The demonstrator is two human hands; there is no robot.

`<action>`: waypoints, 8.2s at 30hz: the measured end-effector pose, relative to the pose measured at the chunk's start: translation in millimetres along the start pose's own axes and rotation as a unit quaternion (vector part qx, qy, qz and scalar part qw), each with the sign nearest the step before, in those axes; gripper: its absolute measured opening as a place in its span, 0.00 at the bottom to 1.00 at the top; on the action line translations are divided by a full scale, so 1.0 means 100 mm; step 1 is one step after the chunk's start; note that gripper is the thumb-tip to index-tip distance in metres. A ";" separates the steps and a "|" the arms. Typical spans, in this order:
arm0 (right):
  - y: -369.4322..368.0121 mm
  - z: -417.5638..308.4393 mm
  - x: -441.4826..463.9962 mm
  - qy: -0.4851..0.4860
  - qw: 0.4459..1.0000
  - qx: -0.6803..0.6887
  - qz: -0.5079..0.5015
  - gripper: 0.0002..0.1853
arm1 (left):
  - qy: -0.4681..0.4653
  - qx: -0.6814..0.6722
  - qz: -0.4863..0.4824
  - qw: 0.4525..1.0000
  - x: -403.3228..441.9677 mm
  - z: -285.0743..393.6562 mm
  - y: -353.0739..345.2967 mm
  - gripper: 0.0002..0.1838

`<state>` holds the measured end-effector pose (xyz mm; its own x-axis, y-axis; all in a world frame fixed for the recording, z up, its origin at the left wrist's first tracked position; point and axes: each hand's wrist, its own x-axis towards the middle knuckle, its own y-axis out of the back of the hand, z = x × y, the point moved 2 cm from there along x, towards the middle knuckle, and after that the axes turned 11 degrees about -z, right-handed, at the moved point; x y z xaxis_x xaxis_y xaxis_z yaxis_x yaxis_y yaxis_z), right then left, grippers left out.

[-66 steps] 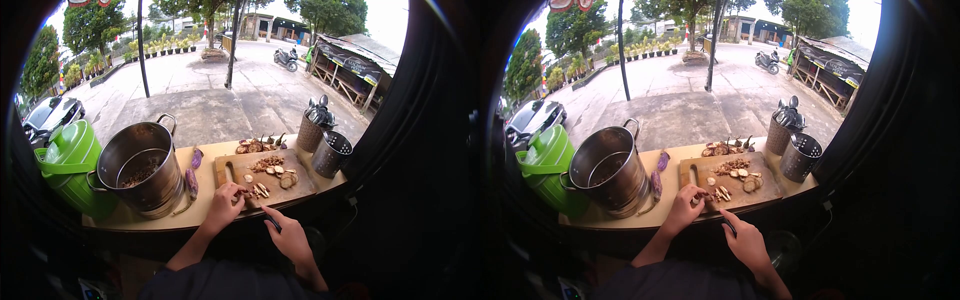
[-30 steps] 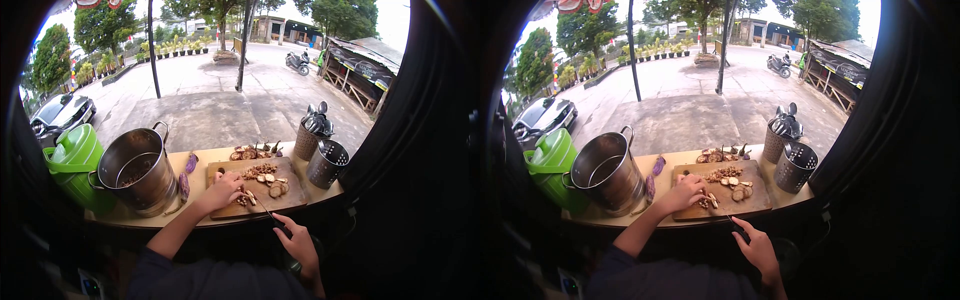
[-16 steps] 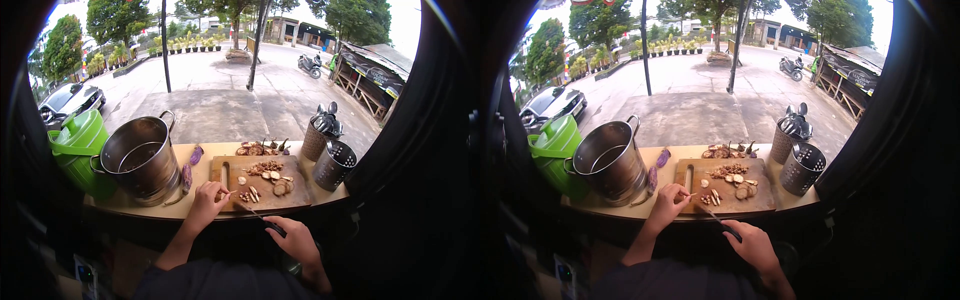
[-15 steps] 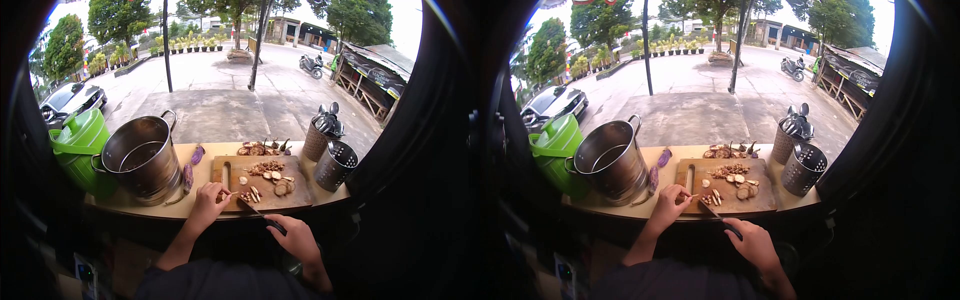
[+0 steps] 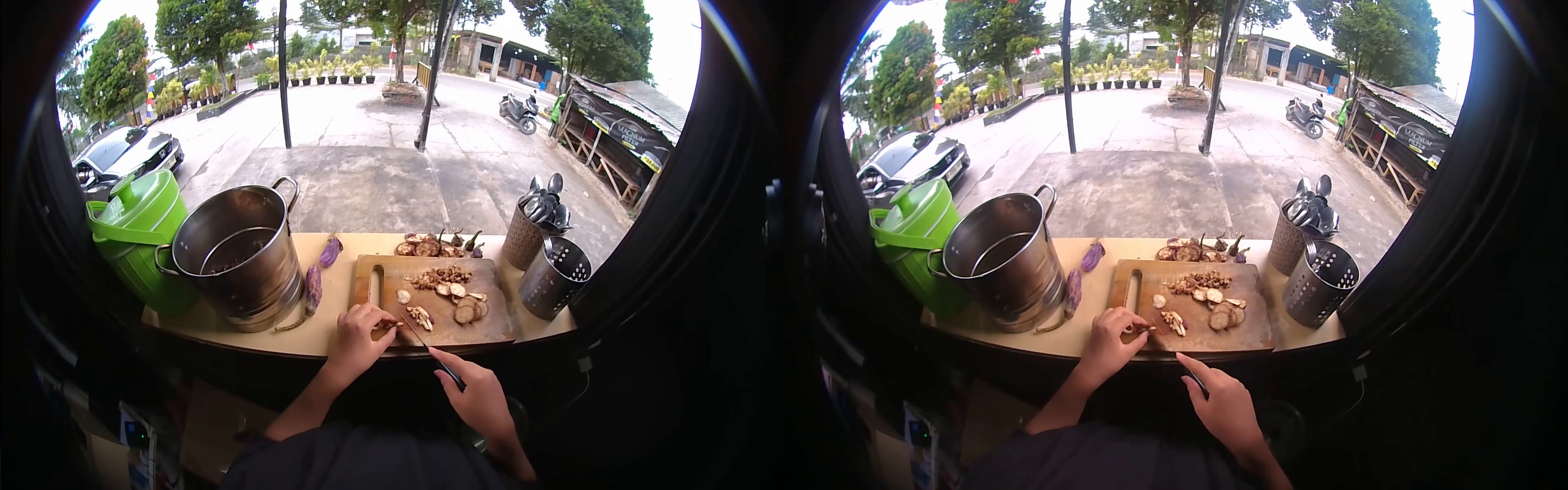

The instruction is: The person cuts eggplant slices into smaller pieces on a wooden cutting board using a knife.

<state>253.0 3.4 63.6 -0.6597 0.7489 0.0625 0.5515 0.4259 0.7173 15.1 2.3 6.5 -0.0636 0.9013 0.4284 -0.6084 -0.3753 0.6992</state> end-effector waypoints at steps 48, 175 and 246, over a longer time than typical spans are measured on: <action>-0.07 0.03 -0.04 0.030 0.997 -0.051 0.042 0.19 | -0.005 -0.059 0.020 0.998 0.01 0.05 -0.06 0.06; 0.02 0.09 0.05 -0.001 0.989 -0.118 0.090 0.15 | -0.119 0.176 -0.042 0.976 0.04 0.34 -0.10 0.18; -0.02 0.20 0.04 0.007 0.996 0.034 0.086 0.19 | -0.058 0.066 -0.107 0.990 0.25 0.07 0.02 0.09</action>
<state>259.7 15.5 48.3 -0.5601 0.8063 0.1900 0.6895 0.3266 0.6465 18.0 22.7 22.6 0.1509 0.9356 0.3191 -0.4887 -0.2100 0.8468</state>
